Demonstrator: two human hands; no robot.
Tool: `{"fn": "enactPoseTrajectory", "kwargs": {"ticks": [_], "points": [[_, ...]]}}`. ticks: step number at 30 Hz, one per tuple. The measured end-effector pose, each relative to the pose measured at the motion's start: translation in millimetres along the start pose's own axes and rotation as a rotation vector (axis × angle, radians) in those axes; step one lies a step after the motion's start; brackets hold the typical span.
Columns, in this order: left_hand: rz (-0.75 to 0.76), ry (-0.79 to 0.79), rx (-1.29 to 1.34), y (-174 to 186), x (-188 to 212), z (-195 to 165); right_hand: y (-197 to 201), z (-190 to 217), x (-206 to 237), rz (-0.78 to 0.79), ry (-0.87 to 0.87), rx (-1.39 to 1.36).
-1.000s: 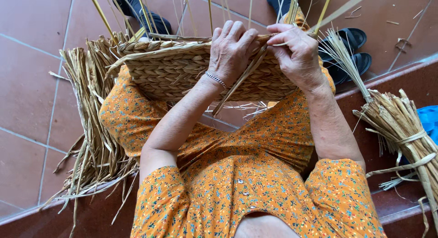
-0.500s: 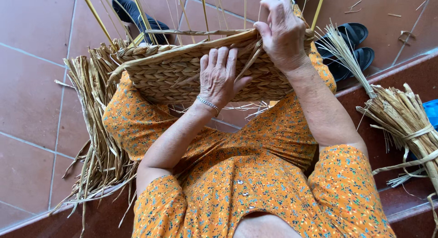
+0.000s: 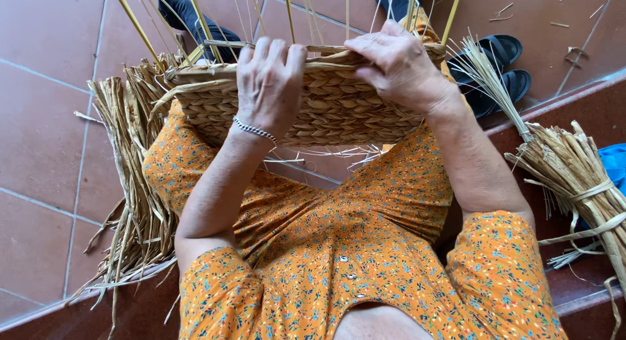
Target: The person weaves a basket by hand, interlacing dried plant fibers through a vertical frame. They repeatedly pull fibers through the structure and tighten the weave to build up the basket walls.
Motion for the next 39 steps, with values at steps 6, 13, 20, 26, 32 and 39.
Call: {"fn": "enactPoseTrajectory", "kwargs": {"ticks": [6,13,20,26,32,39], "points": [[-0.332,-0.126,-0.220,20.1,-10.4,-20.6,-23.9,-10.6,-6.5,-0.141,-0.144,0.052],[-0.360,-0.208,-0.252,-9.0,15.0,-50.1,-17.1,-13.6,-4.6,-0.147,-0.348,-0.235],[-0.191,0.120,0.363,-32.5,-10.3,-7.5,-9.8,-5.7,-10.6,-0.106,-0.418,-0.360],[0.025,0.264,0.426,-85.3,-83.8,-9.5,-7.4,-5.0,-7.8,-0.099,-0.317,-0.258],[-0.057,0.503,1.289,-76.2,-41.3,-4.2,-14.3,-13.2,-8.9,-0.175,-0.275,-0.239],[0.021,0.227,1.675,-30.1,26.2,-33.3,-31.7,-15.8,-16.4,-0.203,-0.353,-0.196]]}}
Point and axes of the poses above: each hand's wrist, its own x-axis away from the middle knuckle, its own y-axis out of the back of the hand, z = x × y, the point moved 2 cm from there along -x, towards the middle knuckle, and after that the axes turned 2 degrees about y, right-handed, at the moved point
